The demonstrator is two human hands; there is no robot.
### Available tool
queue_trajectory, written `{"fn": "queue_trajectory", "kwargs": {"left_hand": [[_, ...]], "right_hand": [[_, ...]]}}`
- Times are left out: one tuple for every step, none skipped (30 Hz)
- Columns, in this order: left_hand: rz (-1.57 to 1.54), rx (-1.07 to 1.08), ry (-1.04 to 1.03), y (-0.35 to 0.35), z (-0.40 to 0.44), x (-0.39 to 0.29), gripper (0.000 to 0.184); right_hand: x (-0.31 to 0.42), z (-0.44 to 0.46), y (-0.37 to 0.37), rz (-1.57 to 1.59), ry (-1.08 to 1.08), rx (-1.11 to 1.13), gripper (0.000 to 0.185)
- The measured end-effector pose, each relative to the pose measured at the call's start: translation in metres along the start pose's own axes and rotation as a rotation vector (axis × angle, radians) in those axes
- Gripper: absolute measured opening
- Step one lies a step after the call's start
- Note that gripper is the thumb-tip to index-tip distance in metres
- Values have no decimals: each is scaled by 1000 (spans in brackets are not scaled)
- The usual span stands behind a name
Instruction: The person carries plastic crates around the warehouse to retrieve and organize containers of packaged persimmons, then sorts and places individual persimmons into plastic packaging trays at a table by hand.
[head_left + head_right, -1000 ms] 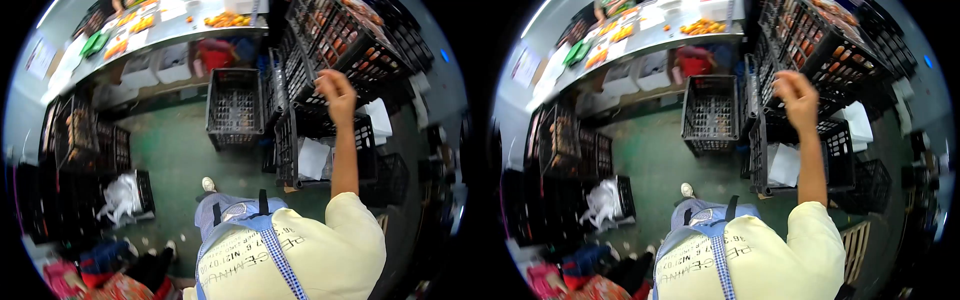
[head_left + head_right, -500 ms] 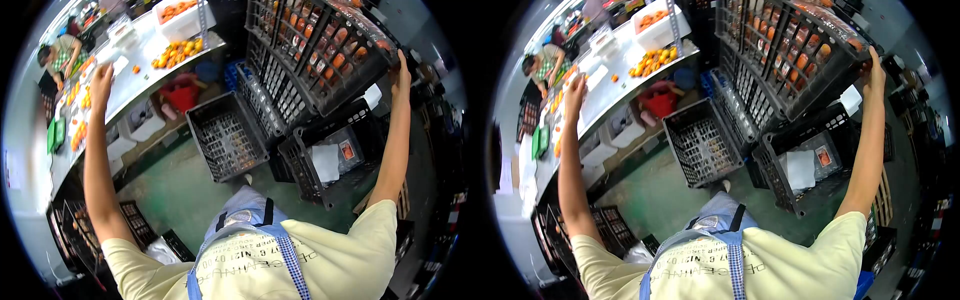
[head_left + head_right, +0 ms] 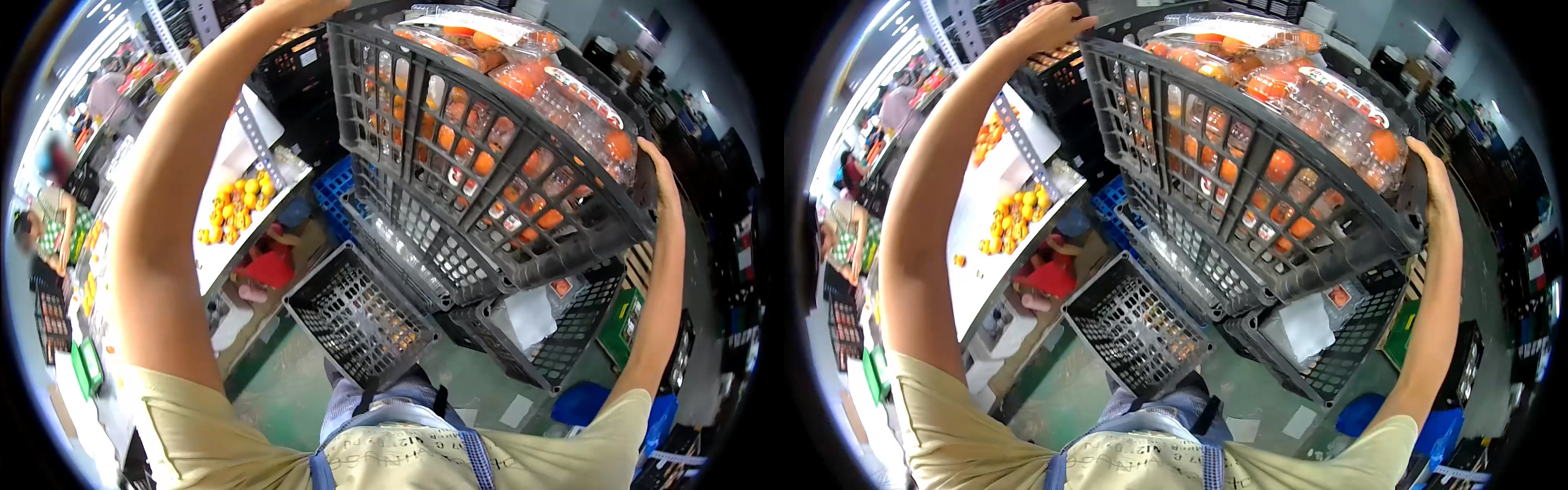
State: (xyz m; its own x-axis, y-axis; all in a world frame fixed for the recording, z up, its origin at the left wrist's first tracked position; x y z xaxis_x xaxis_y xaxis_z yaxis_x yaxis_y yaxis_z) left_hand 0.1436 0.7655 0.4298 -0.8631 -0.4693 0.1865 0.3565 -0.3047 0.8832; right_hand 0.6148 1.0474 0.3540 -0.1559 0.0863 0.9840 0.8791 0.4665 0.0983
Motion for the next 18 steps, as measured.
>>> {"fn": "queue_trajectory", "kwargs": {"left_hand": [[-6, 58, -38, -20, 32, 10, 53], [-16, 121, -76, -27, 45, 6, 52], [-186, 211, -34, -36, 54, 2, 48], [-354, 281, 9, -38, 68, -1, 44], [-473, 377, -70, -56, 90, 5, 38], [-571, 454, 9, -63, 95, 4, 37], [-661, 536, 86, -67, 102, 2, 36], [-741, 624, 167, -69, 105, -4, 35], [-692, 760, 135, -65, 108, -15, 32], [-688, 704, 109, -75, 112, -15, 31], [-679, 641, 84, -93, 121, -13, 34], [-662, 567, 57, -106, 130, -8, 40], [-706, 462, -32, -108, 129, -6, 40], [-507, 385, -189, -106, 133, -9, 42], [-472, 358, -238, -105, 130, -6, 44], [-439, 329, -289, -104, 126, -7, 47], [-375, 346, -239, -102, 125, -8, 47], [-316, 360, -187, -98, 119, -12, 47]], "right_hand": [[4, -1, 3, -31, -47, 3, 34], [5, -1, 5, -65, -100, 6, 32], [1, 2, 5, 7, -90, -56, 29], [-2, 10, 10, 29, -77, -82, 28], [-9, 16, 20, 36, -75, -101, 28], [-9, 17, 20, 39, -76, -111, 27], [-8, 15, 20, -21, -26, -119, 22], [-9, 14, 21, 4, -24, -113, 20], [-10, 11, 14, 33, -27, -104, 19], [-15, 15, 17, 31, 2, -101, 17], [-19, 18, 19, 29, 31, -97, 17], [-23, 22, 22, 27, 61, -94, 17], [-29, 30, 29, 39, 100, -82, 17], [-32, 38, 36, 48, 137, -67, 17], [-31, 38, 31, 171, 39, -75, 16], [-35, 49, 38, 206, 15, -63, 14], [-42, 62, 49, 184, 83, -56, 14], [-39, 62, 46, 232, 60, -21, 15]]}}
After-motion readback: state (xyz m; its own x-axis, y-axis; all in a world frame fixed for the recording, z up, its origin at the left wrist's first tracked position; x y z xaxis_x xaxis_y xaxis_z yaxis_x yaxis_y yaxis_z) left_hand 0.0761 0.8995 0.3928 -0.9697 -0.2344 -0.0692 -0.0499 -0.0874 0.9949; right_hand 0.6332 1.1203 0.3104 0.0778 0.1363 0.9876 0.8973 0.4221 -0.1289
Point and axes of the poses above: each hand's wrist, its own z-axis towards the middle knuckle, its own y-axis out of the back of the hand, x = y × z, the point moved 1 cm from there along z, towards the middle knuckle, and after that the axes turned 6 degrees about -y, right-handed, at the moved point
